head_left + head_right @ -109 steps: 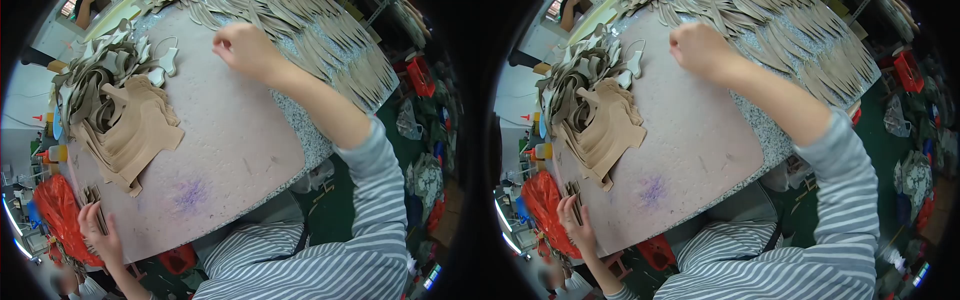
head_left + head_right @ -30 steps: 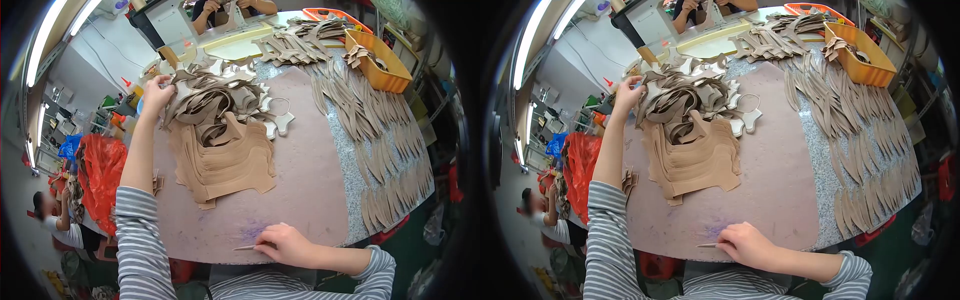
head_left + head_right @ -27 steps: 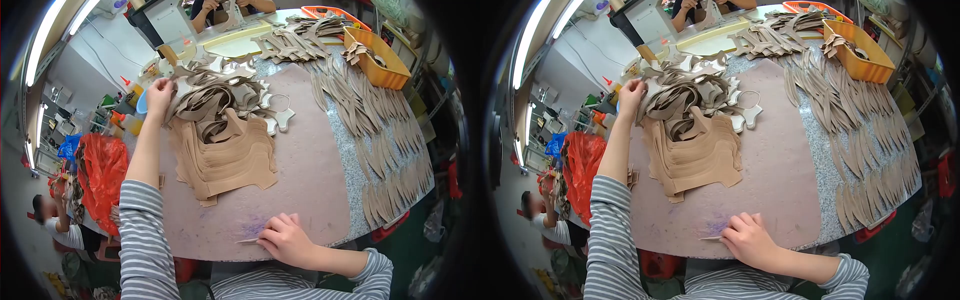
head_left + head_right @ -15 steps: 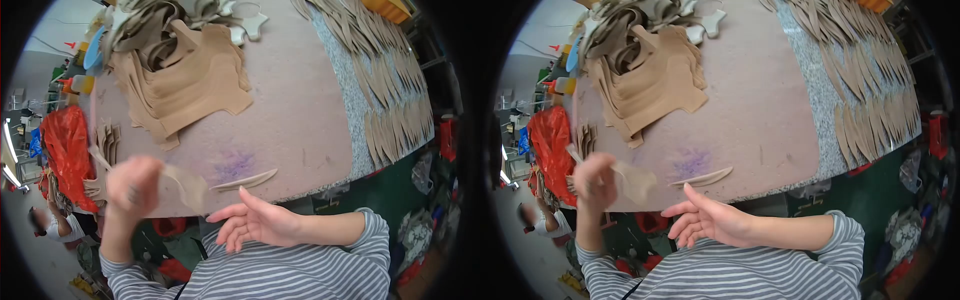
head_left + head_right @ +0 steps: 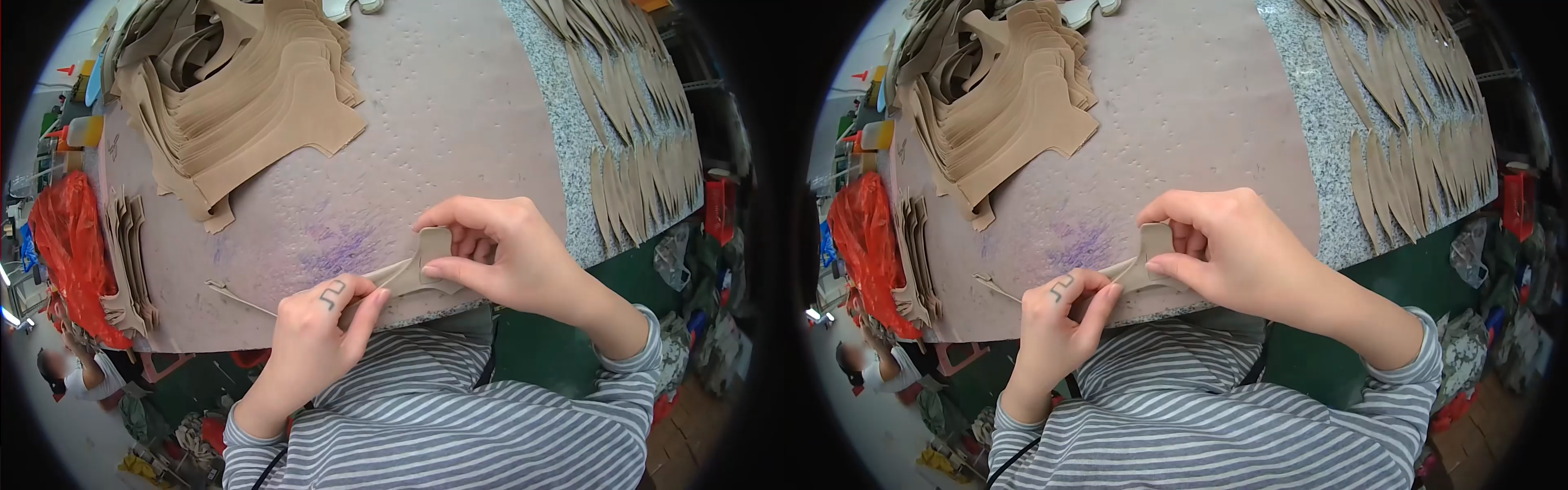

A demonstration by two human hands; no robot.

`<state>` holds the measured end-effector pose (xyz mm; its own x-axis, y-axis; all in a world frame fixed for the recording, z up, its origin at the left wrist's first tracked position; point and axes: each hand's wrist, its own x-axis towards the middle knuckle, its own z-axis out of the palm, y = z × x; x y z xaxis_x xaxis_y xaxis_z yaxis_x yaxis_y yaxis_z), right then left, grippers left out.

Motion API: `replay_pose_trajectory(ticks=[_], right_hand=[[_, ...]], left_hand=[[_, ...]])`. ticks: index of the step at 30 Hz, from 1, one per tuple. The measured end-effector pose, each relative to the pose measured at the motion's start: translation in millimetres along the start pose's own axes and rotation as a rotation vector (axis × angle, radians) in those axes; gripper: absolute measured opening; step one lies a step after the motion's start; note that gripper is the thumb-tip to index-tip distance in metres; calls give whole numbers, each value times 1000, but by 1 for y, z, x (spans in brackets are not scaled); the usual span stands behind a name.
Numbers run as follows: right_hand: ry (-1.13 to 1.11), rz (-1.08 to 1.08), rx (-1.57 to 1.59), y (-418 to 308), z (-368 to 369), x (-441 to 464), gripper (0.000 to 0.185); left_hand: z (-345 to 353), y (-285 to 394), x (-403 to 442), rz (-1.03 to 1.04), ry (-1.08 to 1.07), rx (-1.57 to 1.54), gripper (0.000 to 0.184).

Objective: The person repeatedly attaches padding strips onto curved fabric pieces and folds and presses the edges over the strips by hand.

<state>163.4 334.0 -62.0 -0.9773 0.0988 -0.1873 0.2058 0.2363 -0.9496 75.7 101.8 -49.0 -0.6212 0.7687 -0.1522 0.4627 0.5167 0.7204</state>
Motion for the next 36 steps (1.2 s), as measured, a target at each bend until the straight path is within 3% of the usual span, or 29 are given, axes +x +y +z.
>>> replay_pose_trajectory(ticks=[17,20,23,25,26,29,36], right_hand=[[-42,28,-208,-4,0,9,26],[47,-117,-444,-6,2,2,21],[150,-721,-824,9,7,-8,16],[66,-764,-993,25,17,-20,16],[24,-787,-1072,30,20,-26,17],[9,-732,-1127,28,21,-35,24],[28,-601,-1150,33,30,-47,54]], left_hand=[[4,4,7,-46,-3,72,18],[5,6,8,-63,-8,76,18],[6,4,9,-29,17,88,19],[4,9,5,-76,-7,148,20],[1,11,2,-104,-21,181,20],[-30,9,-10,127,-11,311,20],[-35,-28,-3,77,-47,170,13]])
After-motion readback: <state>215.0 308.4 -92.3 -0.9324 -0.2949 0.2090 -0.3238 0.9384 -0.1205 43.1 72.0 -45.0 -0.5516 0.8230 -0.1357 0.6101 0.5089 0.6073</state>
